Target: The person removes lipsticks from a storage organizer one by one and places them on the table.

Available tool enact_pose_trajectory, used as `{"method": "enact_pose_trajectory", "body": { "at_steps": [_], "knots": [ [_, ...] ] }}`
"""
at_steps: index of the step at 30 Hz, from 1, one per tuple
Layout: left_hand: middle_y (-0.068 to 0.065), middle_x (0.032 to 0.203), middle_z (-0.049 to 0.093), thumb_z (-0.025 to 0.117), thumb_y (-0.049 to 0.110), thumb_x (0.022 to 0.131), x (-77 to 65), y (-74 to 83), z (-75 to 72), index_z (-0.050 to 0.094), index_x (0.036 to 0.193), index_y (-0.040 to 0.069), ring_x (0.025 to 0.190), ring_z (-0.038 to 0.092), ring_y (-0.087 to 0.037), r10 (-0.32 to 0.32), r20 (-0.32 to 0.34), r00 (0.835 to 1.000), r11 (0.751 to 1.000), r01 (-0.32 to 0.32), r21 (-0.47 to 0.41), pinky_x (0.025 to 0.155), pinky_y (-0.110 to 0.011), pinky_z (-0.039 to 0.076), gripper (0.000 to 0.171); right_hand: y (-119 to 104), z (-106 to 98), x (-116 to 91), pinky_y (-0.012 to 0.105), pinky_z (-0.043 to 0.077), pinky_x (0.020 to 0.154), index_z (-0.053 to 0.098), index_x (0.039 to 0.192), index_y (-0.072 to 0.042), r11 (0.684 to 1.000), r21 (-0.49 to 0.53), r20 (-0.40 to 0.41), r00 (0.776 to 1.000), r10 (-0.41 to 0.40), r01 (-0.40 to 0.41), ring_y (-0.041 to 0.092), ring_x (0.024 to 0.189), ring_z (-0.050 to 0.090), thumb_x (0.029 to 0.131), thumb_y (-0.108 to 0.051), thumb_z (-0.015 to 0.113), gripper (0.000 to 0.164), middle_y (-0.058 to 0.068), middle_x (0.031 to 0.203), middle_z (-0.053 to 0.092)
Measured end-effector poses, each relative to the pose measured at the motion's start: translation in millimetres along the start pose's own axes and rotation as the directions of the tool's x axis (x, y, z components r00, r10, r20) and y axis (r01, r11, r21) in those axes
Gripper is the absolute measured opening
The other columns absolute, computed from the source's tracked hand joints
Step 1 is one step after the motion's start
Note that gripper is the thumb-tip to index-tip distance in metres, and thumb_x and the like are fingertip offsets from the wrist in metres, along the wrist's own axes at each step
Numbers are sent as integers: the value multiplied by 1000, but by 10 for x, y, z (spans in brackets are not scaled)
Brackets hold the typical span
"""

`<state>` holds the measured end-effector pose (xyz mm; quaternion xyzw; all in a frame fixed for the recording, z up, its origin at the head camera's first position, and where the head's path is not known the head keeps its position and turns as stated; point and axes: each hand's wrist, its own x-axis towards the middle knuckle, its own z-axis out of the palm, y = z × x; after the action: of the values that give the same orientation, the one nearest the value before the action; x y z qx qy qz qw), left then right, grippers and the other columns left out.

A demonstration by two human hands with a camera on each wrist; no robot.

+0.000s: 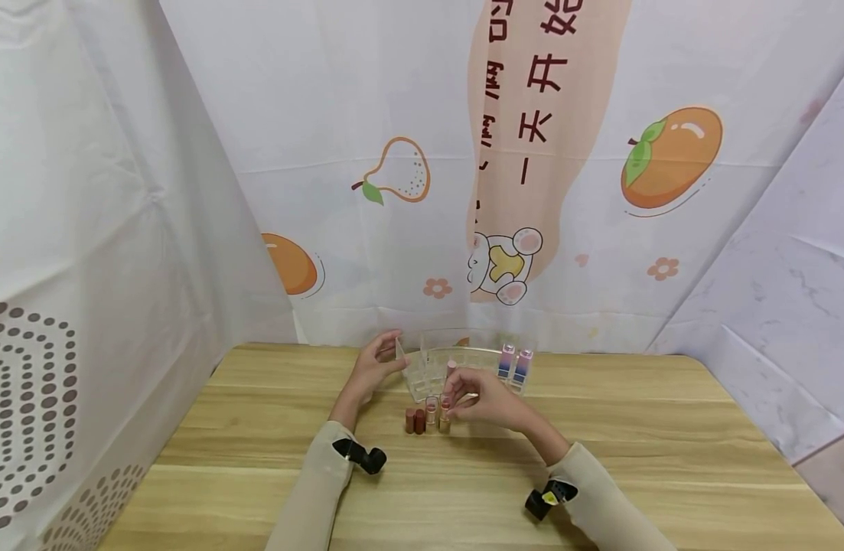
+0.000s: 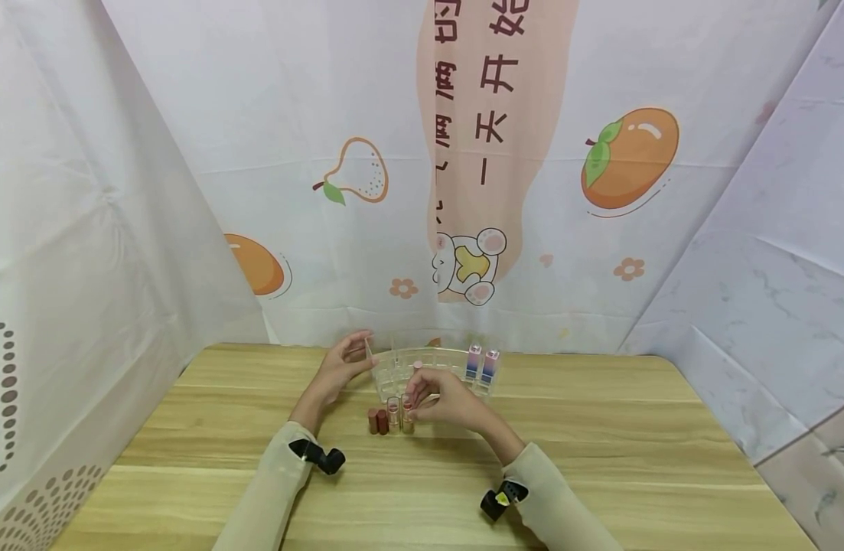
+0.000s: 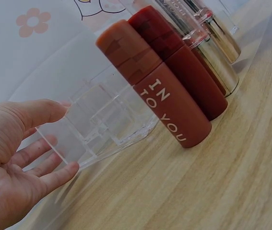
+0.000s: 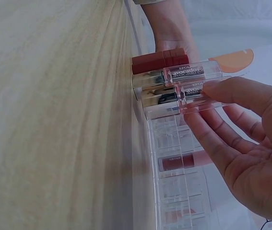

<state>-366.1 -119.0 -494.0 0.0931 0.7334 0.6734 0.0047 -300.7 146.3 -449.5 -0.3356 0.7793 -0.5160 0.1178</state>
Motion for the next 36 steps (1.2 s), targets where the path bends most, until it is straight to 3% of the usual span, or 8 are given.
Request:
{"method": "enact_pose_trajectory", "body": {
  "at_steps": [36],
  "knots": [
    [-20,145,55,76,0,88,26,-28,5,53,147,10,137,52,-37,-25,-17,1000,1000,25,0,106,-43,51,64,35,2,-4,31,62,80,65,103,1,1000,16,24,1000,12,-12,29,93,68,85,3,78,22,21,99,69]
  ]
}}
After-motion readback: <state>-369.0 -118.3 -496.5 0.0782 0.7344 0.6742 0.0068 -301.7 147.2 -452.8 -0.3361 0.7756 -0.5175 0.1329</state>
